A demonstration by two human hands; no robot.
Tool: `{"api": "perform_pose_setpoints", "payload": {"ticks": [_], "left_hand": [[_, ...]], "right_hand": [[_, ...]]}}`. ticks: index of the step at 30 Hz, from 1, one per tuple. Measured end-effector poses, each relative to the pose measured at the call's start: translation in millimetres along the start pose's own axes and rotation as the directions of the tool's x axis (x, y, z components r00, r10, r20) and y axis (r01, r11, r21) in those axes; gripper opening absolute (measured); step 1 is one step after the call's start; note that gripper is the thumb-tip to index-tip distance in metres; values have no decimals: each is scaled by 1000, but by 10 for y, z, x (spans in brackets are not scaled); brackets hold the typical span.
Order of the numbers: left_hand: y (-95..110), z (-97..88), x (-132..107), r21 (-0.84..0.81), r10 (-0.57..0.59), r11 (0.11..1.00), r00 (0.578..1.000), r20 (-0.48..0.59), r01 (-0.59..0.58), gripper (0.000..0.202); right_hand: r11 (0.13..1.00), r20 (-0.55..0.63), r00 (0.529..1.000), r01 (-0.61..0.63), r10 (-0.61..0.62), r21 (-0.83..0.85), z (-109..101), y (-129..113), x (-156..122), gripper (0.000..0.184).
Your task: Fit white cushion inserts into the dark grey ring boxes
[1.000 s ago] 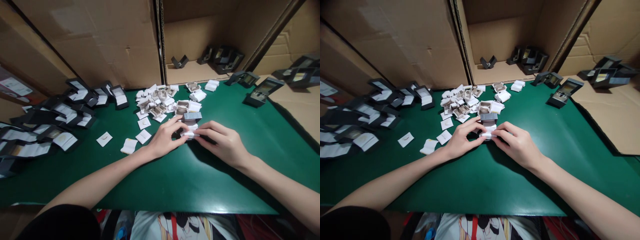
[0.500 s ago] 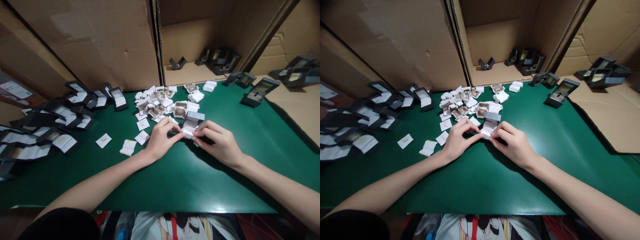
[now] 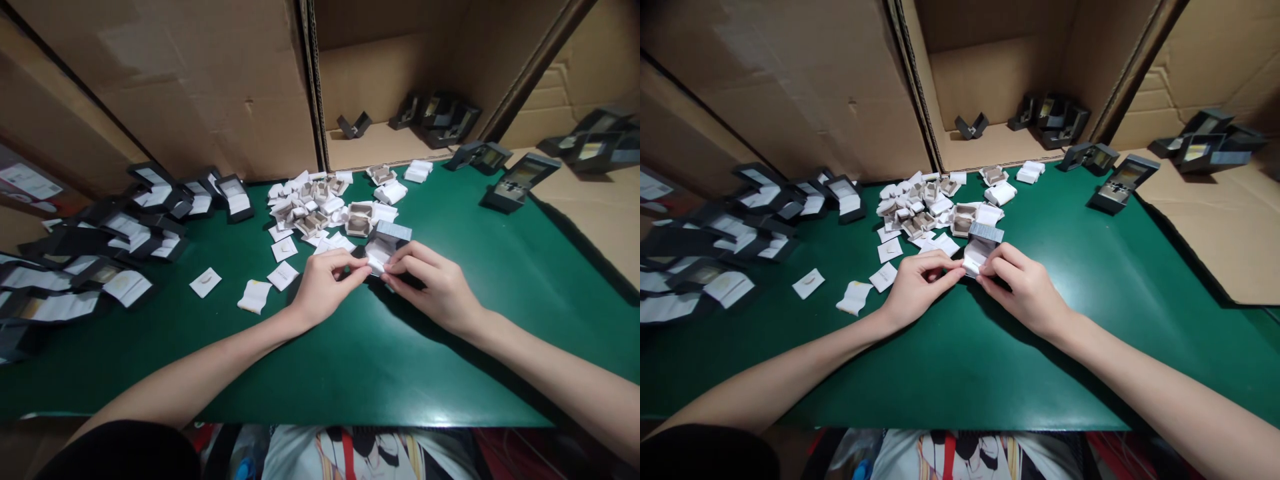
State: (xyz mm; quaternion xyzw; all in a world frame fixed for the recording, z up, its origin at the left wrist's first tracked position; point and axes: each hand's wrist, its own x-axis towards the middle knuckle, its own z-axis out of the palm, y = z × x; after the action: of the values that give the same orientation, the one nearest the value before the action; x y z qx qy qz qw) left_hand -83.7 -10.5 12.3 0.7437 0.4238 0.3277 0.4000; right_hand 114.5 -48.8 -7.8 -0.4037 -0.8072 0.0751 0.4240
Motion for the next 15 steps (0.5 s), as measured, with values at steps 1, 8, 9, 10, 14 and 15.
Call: {"api": "perform_pose_setpoints", "payload": {"ticks": [1,8,9,10,14,15], "left_hand": [[5,-7,4,19,-7,1000,1000,8,7,28],[-35,-31,12,316,264,914,965,13,-254,27],[-49,-33,7,410,362,846,932,29,-341,26],[-62,-37,2,508,453,753,890,60,-418,25],[-101,-56,-8,726,633,417,748,200,-547,18],[-108,-59,-5,725,636,410,743,208,-554,16]], "right_hand": [[1000,6,1000,2,-2,-6,2,-2,2,8],[999,13,1000,8,-7,-52,7,-22,-4,7],[998,10,1000,10,-9,-58,5,-23,-4,7],[998,9,1000,11,-10,-61,2,-24,-4,7],[998,7,1000,6,-6,-67,-7,-24,-1,8],[998,6,1000,4,-4,-67,-7,-24,0,8]]}}
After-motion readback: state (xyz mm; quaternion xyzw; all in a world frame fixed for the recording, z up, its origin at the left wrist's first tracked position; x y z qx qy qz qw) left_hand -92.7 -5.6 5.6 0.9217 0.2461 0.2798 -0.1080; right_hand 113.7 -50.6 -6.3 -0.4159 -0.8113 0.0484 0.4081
